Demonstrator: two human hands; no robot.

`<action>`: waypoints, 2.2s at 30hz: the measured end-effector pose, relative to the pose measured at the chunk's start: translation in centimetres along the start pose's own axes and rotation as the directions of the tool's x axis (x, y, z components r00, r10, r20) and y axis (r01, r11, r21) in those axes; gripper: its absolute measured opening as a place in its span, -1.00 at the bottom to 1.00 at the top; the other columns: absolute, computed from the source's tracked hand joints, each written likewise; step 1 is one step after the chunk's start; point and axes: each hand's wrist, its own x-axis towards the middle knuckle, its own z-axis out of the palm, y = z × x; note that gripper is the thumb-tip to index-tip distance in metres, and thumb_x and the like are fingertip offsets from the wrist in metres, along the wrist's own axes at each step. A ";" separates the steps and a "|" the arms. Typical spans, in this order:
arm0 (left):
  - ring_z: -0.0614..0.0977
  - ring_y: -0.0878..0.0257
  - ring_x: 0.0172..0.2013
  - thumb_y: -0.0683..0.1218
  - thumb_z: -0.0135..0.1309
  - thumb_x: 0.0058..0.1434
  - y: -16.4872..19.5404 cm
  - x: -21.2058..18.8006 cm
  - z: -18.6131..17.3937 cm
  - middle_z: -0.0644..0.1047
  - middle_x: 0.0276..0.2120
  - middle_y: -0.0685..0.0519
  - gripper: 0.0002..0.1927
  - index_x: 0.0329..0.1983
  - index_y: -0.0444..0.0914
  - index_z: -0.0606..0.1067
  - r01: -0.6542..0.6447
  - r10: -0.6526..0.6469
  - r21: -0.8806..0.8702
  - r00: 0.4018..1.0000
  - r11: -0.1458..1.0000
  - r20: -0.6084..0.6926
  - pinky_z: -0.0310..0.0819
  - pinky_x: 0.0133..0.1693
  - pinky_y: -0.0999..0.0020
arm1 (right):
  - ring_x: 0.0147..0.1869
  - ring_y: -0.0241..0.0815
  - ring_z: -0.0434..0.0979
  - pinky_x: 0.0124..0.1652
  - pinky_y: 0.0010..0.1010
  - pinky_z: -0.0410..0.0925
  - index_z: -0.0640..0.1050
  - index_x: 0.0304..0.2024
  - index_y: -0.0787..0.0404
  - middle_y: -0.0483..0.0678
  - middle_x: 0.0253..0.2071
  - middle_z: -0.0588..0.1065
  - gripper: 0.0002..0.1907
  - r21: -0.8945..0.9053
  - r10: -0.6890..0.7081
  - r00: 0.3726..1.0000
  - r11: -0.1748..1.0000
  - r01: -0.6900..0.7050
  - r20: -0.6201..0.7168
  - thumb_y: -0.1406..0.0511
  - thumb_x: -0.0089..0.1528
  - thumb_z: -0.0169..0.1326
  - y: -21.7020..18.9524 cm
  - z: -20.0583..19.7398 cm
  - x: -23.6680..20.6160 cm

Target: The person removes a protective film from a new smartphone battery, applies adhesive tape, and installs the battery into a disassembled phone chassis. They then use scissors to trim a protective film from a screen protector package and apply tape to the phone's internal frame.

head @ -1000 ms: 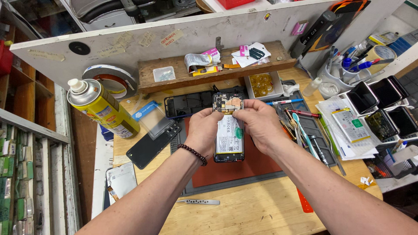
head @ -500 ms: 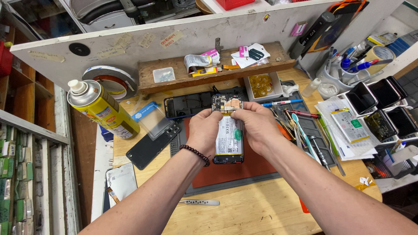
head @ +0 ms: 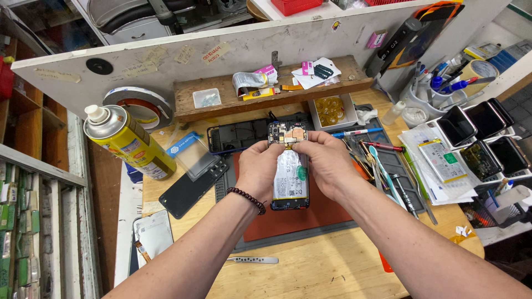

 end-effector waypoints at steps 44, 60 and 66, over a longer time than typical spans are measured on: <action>0.60 0.11 0.05 0.41 -0.35 0.33 1.3 -2.5 -1.6 0.56 0.02 0.07 -0.35 0.20 -0.06 0.40 0.355 -0.208 -0.251 0.859 0.900 0.468 0.51 0.07 -0.01 | -0.41 -0.37 0.45 -0.41 -0.50 0.35 0.50 -0.31 0.21 -0.16 -0.45 0.50 -0.82 -0.412 0.106 0.991 0.909 -0.064 0.079 0.24 0.32 0.08 -0.4 -2.2 -2.0; 0.64 0.09 0.03 0.09 -0.18 0.43 -3.5 3.1 -4.0 0.60 0.09 -0.05 -0.53 0.25 -0.26 0.44 0.290 -0.291 0.236 0.956 0.928 -0.031 0.55 0.02 0.09 | -0.11 -0.33 0.52 -0.17 -0.41 0.33 0.48 -0.03 0.11 -0.17 -0.12 0.58 -0.78 -0.117 0.198 0.979 0.974 -0.191 0.047 0.25 0.29 0.13 1.7 -6.5 -0.5; 0.63 0.02 -0.05 0.13 -0.03 0.44 -1.6 1.8 -3.0 0.65 -0.10 -0.16 -0.55 0.09 -0.31 0.59 -0.072 0.207 0.943 0.978 0.325 0.003 0.49 0.05 0.16 | -0.16 -0.34 0.49 -0.22 -0.42 0.29 0.51 0.02 0.07 -0.19 -0.14 0.57 -0.74 -0.167 0.207 0.975 0.967 -0.192 0.078 0.23 0.28 0.11 2.2 -6.6 -0.9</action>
